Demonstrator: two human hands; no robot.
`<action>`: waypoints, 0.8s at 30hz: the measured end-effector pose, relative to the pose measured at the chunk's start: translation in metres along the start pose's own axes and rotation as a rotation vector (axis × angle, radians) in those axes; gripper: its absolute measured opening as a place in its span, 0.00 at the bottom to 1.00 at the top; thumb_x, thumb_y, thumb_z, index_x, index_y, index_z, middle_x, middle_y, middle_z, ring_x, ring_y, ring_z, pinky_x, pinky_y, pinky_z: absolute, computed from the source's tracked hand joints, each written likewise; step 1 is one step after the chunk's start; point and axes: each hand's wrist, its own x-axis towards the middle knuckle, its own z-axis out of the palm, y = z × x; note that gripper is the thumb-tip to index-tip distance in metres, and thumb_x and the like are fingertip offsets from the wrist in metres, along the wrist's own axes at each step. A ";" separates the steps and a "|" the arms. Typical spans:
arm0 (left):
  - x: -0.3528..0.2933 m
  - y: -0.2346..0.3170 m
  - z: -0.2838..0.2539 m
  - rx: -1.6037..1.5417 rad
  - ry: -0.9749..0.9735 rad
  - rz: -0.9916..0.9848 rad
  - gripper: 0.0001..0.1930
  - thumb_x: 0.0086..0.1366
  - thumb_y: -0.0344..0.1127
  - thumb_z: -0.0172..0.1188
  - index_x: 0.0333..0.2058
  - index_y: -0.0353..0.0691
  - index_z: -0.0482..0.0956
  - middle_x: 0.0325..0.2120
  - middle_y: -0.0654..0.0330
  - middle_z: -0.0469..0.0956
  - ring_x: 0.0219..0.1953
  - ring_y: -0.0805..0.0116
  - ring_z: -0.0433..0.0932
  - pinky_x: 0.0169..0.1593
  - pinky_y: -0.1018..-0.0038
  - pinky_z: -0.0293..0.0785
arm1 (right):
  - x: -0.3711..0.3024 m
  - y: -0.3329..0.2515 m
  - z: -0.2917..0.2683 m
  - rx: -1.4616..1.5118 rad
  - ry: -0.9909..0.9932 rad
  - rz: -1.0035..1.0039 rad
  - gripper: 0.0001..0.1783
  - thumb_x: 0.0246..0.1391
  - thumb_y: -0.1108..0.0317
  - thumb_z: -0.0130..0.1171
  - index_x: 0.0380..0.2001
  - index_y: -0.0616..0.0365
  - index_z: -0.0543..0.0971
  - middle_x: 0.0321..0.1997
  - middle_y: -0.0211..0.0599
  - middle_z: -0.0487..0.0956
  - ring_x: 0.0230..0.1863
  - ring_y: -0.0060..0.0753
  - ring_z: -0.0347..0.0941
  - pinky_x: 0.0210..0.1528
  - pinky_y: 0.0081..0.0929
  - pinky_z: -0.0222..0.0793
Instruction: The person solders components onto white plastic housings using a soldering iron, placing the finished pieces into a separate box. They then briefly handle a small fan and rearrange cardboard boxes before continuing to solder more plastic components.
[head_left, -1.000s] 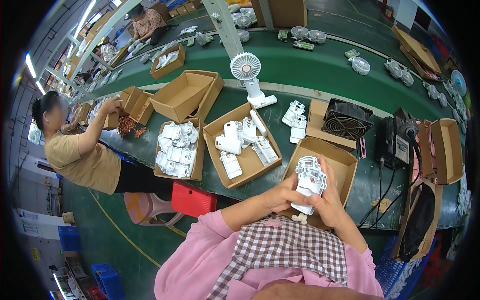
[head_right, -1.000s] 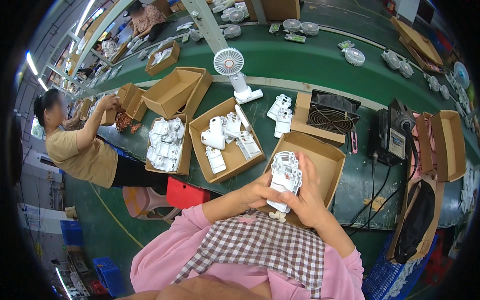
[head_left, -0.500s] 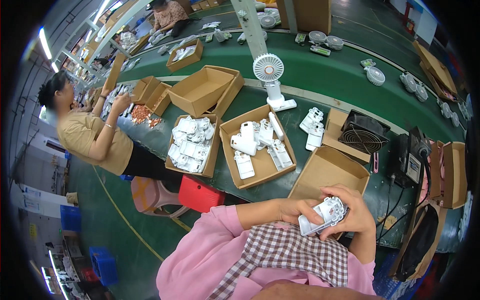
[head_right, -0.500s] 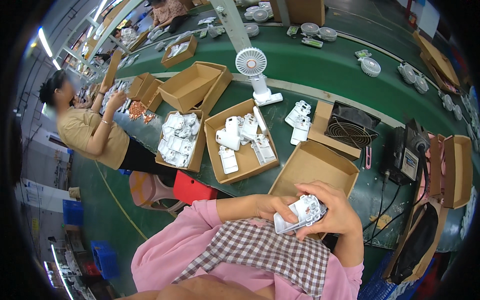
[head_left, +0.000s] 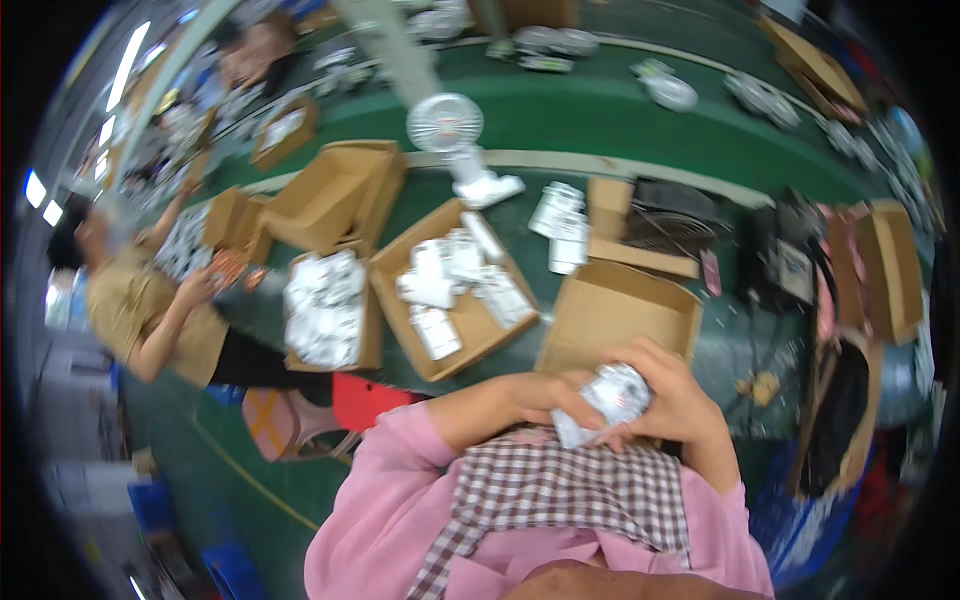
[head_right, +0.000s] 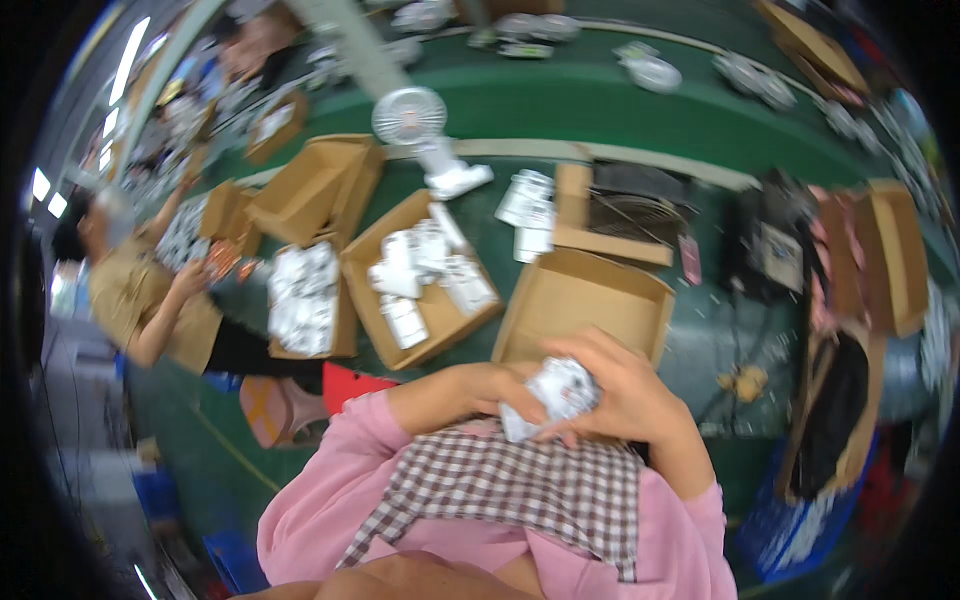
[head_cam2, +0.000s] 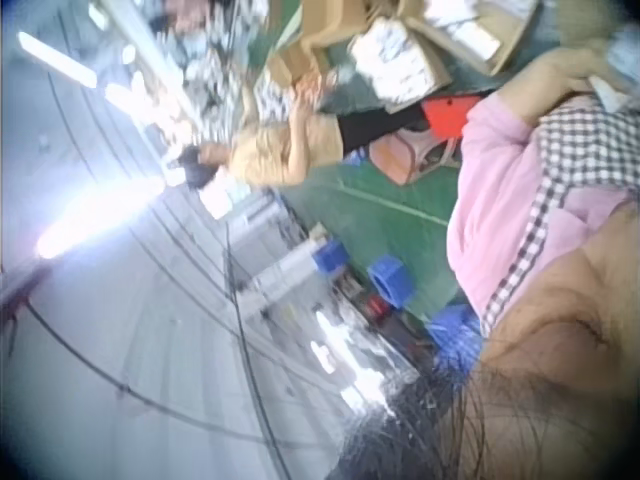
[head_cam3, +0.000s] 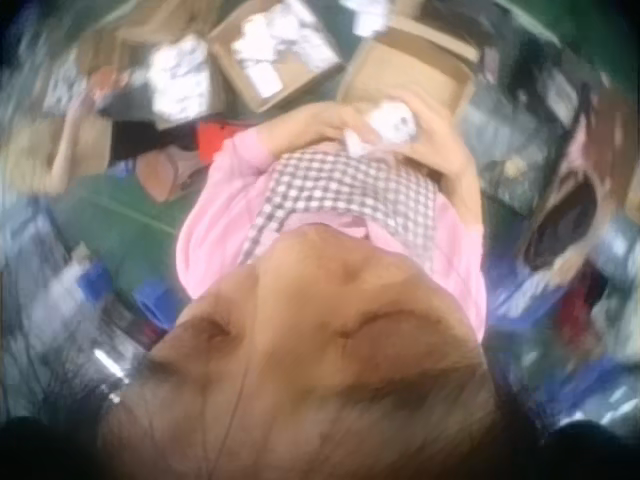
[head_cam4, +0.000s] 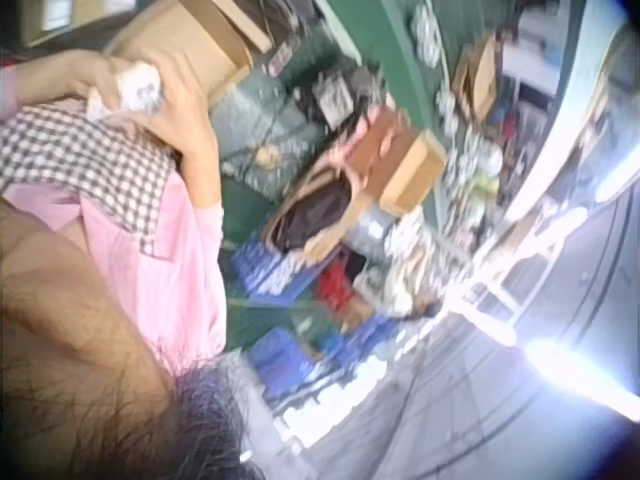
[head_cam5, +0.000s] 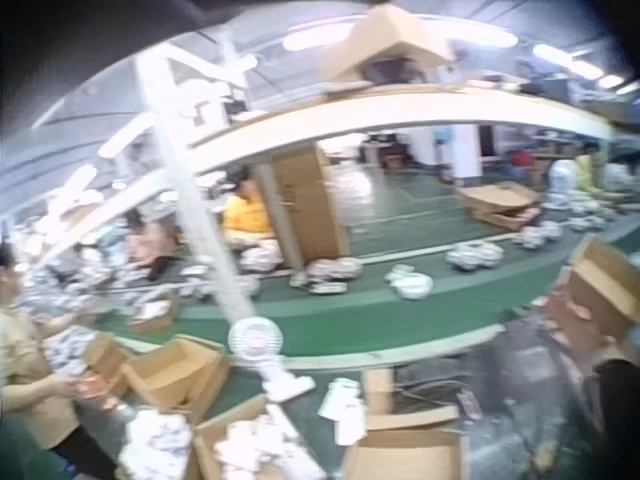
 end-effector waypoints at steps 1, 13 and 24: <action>-0.008 0.002 -0.001 -0.024 0.090 -0.022 0.27 0.52 0.29 0.65 0.52 0.31 0.68 0.43 0.52 0.77 0.43 0.64 0.78 0.46 0.72 0.74 | 0.004 -0.006 -0.006 0.019 -0.025 0.024 0.51 0.23 0.54 0.79 0.55 0.59 0.69 0.48 0.43 0.72 0.49 0.42 0.70 0.49 0.31 0.66; -0.022 0.020 0.011 0.276 0.647 0.498 0.37 0.47 0.27 0.67 0.56 0.35 0.60 0.45 0.53 0.74 0.47 0.61 0.76 0.52 0.68 0.70 | -0.056 0.075 -0.062 0.357 1.439 0.273 0.32 0.55 0.69 0.60 0.59 0.67 0.58 0.43 0.36 0.72 0.37 0.25 0.73 0.36 0.19 0.70; 0.009 0.027 0.007 0.278 0.674 0.618 0.40 0.47 0.20 0.65 0.59 0.37 0.58 0.46 0.57 0.74 0.48 0.68 0.75 0.53 0.72 0.70 | -0.023 0.129 -0.159 -0.119 1.411 0.354 0.22 0.44 0.60 0.69 0.38 0.63 0.76 0.28 0.31 0.76 0.23 0.20 0.70 0.27 0.17 0.66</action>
